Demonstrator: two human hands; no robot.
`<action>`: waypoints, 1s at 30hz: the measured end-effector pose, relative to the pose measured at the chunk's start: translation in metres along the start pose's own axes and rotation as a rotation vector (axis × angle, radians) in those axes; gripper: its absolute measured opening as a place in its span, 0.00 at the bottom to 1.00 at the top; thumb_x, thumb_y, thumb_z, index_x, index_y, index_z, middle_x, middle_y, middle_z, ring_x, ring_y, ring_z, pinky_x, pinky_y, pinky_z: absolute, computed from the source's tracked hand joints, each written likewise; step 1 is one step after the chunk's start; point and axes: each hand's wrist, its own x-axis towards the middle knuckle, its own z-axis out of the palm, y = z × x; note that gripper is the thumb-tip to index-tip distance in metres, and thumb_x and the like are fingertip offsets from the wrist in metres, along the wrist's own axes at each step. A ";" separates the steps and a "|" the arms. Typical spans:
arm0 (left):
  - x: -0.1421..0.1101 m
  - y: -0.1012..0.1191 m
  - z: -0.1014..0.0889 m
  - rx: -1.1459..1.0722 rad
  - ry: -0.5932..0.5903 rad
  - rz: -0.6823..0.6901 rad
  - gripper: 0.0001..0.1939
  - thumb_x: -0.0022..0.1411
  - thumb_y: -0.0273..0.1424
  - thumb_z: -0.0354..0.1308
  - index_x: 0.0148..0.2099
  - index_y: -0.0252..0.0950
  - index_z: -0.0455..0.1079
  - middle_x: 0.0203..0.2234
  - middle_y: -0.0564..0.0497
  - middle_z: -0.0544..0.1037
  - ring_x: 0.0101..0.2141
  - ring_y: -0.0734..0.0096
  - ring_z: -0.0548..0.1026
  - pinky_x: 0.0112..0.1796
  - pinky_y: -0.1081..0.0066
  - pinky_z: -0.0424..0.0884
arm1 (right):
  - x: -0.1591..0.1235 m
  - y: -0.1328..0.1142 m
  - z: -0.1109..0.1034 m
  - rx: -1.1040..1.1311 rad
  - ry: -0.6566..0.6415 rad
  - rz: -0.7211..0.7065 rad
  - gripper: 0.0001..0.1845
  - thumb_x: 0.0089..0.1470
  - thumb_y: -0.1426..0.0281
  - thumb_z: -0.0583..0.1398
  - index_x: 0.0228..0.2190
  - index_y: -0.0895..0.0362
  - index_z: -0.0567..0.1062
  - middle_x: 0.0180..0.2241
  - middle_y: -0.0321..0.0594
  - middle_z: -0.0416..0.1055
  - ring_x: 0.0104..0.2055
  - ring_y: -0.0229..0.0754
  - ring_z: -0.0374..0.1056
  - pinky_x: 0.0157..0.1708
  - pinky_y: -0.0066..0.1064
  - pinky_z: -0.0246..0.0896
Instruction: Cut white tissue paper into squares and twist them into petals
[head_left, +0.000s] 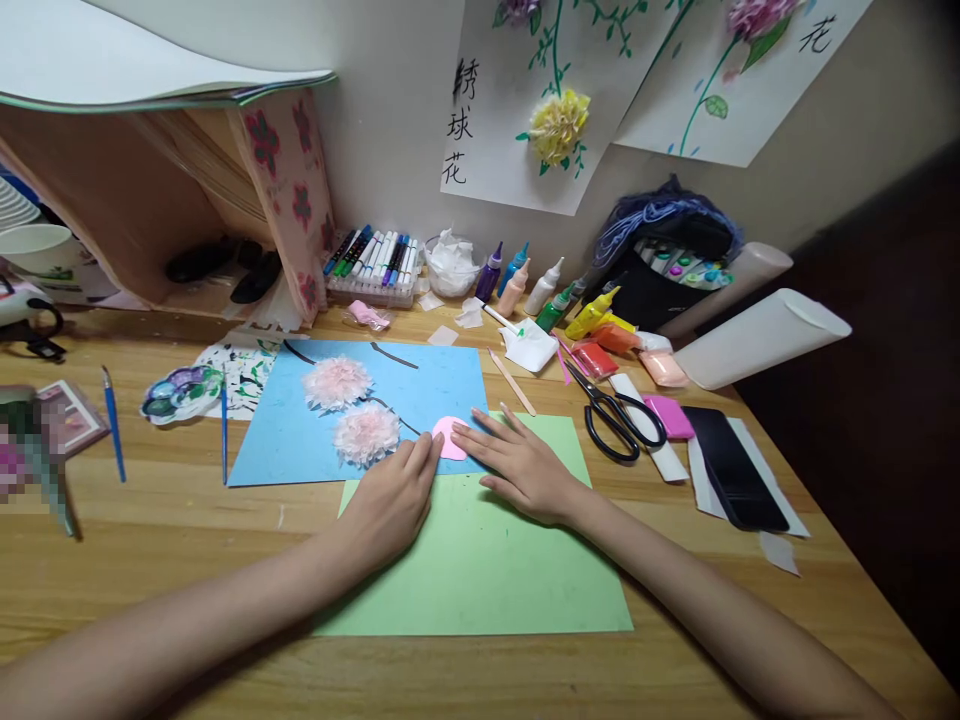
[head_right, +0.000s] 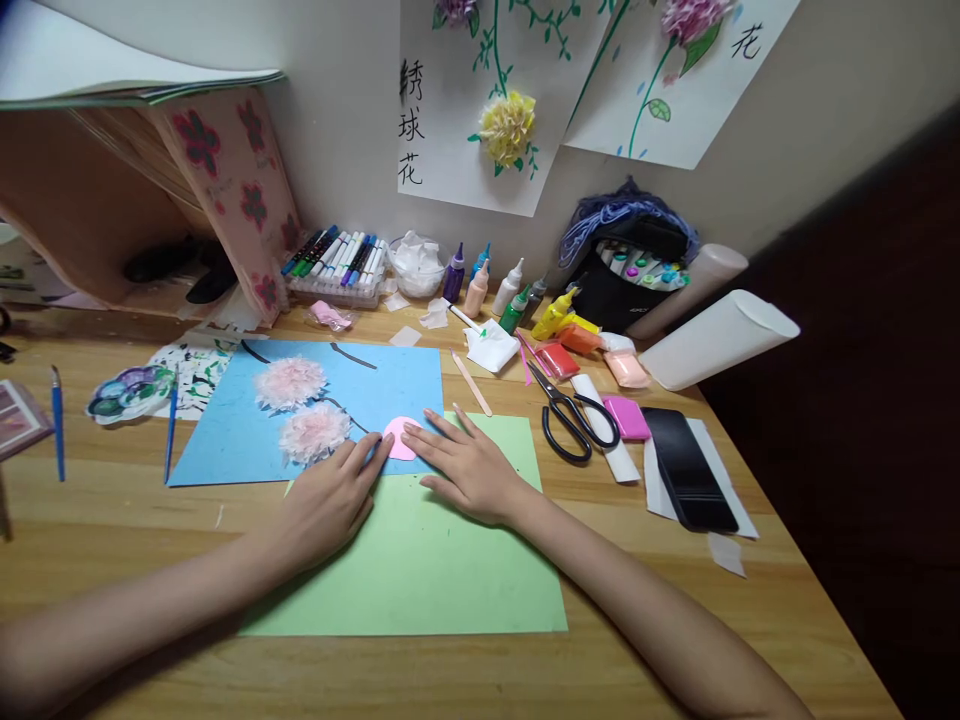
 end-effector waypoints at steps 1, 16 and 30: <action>0.000 0.000 0.000 0.001 -0.005 -0.002 0.27 0.59 0.22 0.43 0.61 0.22 0.54 0.51 0.36 0.67 0.42 0.61 0.68 0.39 0.66 0.69 | 0.000 0.000 0.001 -0.005 0.012 0.023 0.29 0.62 0.58 0.45 0.62 0.48 0.46 0.63 0.34 0.48 0.67 0.47 0.37 0.62 0.55 0.35; -0.003 -0.001 0.010 0.068 0.080 0.051 0.29 0.57 0.19 0.42 0.61 0.16 0.52 0.52 0.32 0.66 0.44 0.60 0.68 0.42 0.67 0.70 | 0.005 0.003 0.005 0.022 0.133 0.104 0.27 0.64 0.62 0.44 0.62 0.47 0.46 0.62 0.34 0.52 0.66 0.47 0.42 0.60 0.53 0.44; -0.004 0.001 0.011 0.074 0.147 0.041 0.28 0.58 0.18 0.40 0.61 0.19 0.51 0.51 0.33 0.68 0.43 0.61 0.70 0.41 0.67 0.71 | -0.001 0.004 0.006 0.047 0.137 0.070 0.34 0.63 0.61 0.45 0.64 0.55 0.36 0.64 0.43 0.47 0.66 0.45 0.41 0.63 0.51 0.39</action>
